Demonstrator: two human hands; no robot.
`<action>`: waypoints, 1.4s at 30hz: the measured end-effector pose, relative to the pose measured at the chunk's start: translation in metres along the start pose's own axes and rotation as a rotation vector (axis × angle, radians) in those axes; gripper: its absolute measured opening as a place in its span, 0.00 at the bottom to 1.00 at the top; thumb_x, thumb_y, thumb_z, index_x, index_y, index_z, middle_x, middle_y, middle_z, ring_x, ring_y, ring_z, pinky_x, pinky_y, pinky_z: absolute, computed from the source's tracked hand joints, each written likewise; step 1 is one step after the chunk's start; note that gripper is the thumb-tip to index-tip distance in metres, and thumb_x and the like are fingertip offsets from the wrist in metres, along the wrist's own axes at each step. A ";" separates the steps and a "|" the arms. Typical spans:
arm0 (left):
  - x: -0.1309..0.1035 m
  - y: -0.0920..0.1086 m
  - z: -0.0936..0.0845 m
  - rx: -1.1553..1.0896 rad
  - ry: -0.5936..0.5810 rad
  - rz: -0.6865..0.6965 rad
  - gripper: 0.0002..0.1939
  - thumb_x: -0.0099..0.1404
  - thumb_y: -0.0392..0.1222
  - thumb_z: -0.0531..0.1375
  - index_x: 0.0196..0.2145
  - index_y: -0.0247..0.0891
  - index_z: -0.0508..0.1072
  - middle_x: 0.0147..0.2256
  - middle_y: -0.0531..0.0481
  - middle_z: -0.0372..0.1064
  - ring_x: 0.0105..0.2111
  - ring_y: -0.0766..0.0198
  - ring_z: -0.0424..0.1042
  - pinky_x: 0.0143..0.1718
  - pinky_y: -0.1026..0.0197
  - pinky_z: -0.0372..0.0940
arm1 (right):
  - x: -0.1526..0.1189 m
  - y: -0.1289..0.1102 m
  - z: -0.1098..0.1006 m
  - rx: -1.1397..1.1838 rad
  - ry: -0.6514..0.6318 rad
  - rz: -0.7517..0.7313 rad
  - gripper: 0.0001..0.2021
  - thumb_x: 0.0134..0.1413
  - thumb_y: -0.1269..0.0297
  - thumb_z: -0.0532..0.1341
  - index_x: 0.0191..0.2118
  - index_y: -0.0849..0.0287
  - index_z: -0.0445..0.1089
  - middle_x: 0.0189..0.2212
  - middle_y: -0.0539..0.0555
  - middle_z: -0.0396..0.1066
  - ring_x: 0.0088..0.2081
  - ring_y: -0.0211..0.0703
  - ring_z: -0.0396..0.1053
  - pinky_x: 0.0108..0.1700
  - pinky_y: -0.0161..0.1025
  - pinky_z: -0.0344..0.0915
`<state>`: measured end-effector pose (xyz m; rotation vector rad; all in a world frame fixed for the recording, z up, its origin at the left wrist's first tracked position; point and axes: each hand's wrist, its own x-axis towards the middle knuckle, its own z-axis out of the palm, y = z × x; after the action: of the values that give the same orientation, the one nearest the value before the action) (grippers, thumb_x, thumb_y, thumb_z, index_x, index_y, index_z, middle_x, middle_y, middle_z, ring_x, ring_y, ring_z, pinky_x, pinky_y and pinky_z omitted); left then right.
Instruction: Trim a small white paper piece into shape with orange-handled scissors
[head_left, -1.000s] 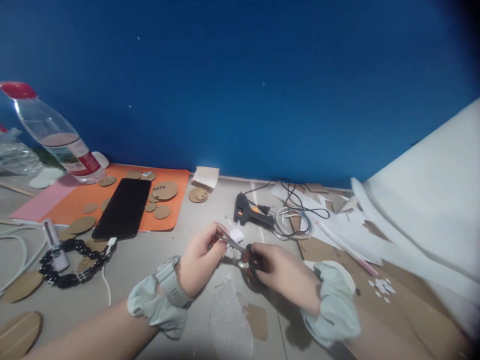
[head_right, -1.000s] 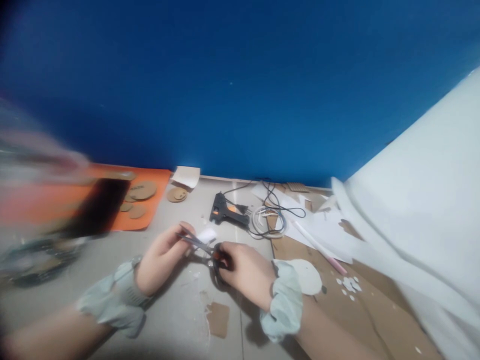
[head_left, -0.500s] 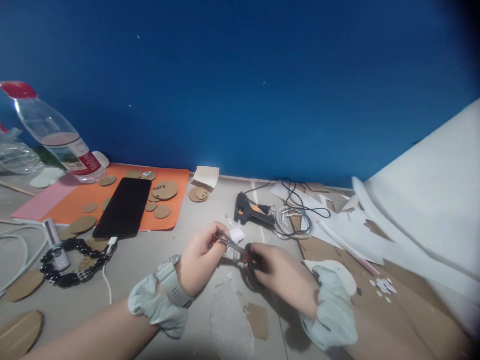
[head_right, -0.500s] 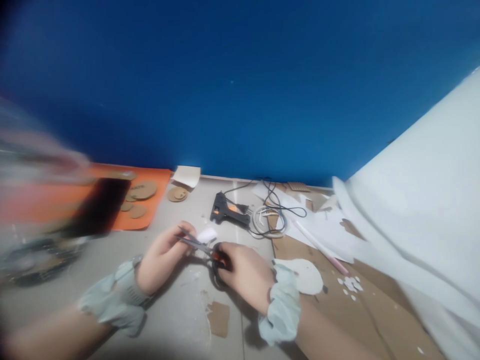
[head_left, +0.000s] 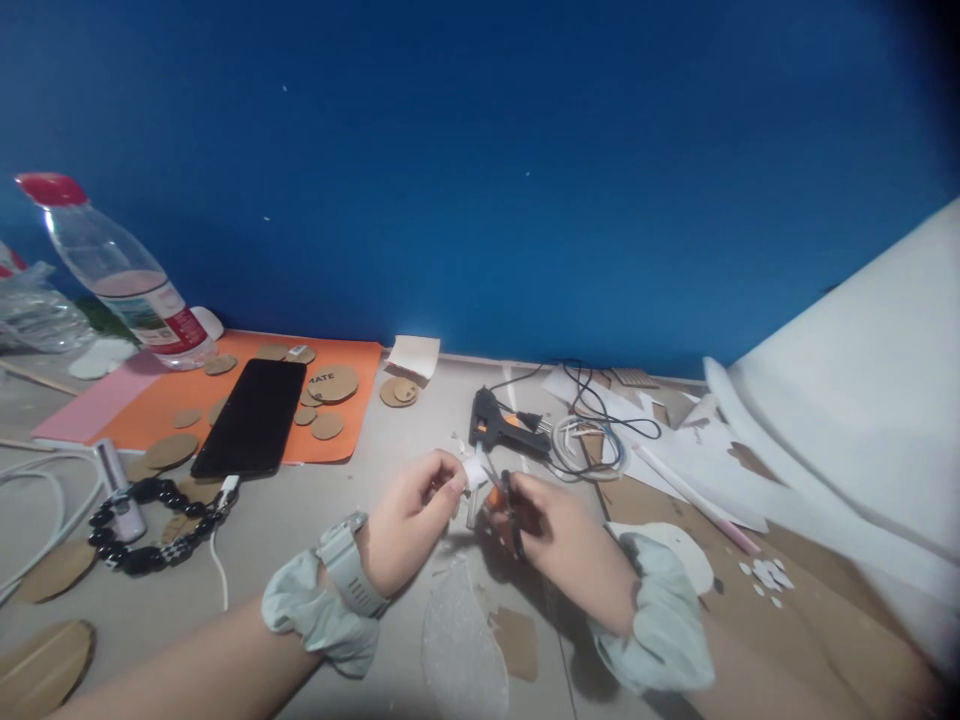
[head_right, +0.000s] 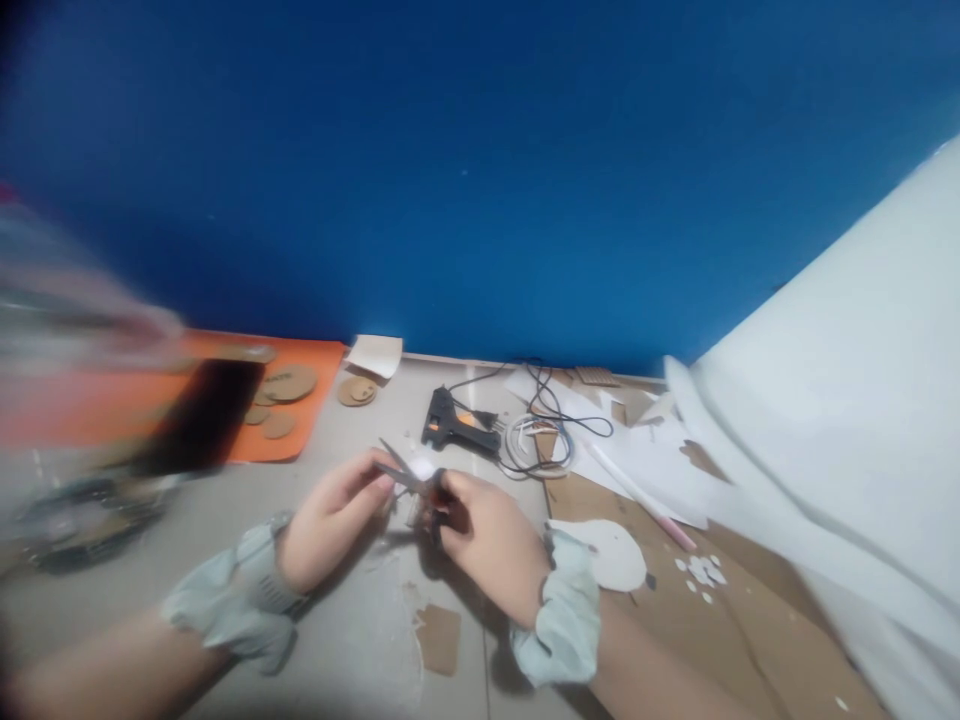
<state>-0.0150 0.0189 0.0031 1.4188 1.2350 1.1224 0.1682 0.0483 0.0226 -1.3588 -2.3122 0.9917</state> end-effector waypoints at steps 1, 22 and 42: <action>0.000 0.000 0.000 -0.002 -0.007 -0.010 0.08 0.67 0.40 0.50 0.32 0.37 0.65 0.25 0.56 0.59 0.25 0.68 0.59 0.28 0.66 0.57 | -0.001 -0.001 -0.001 0.008 0.029 -0.041 0.01 0.55 0.68 0.56 0.32 0.56 0.63 0.28 0.48 0.69 0.29 0.40 0.65 0.30 0.35 0.57; -0.011 0.009 -0.001 0.088 -0.271 0.134 0.13 0.69 0.39 0.47 0.32 0.35 0.69 0.28 0.51 0.65 0.29 0.64 0.64 0.35 0.62 0.59 | -0.007 -0.012 0.005 0.359 0.089 -0.094 0.05 0.57 0.63 0.58 0.33 0.57 0.64 0.24 0.48 0.65 0.26 0.38 0.64 0.29 0.34 0.61; -0.007 0.002 0.003 0.170 -0.162 0.080 0.09 0.66 0.38 0.51 0.30 0.35 0.68 0.26 0.53 0.64 0.26 0.67 0.63 0.29 0.65 0.59 | 0.004 -0.010 0.007 0.842 -0.096 0.143 0.15 0.53 0.52 0.62 0.32 0.58 0.61 0.21 0.45 0.56 0.21 0.32 0.54 0.21 0.31 0.54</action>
<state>-0.0127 0.0118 0.0044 1.6664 1.1888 0.9525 0.1563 0.0454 0.0240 -1.1107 -1.5228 1.8174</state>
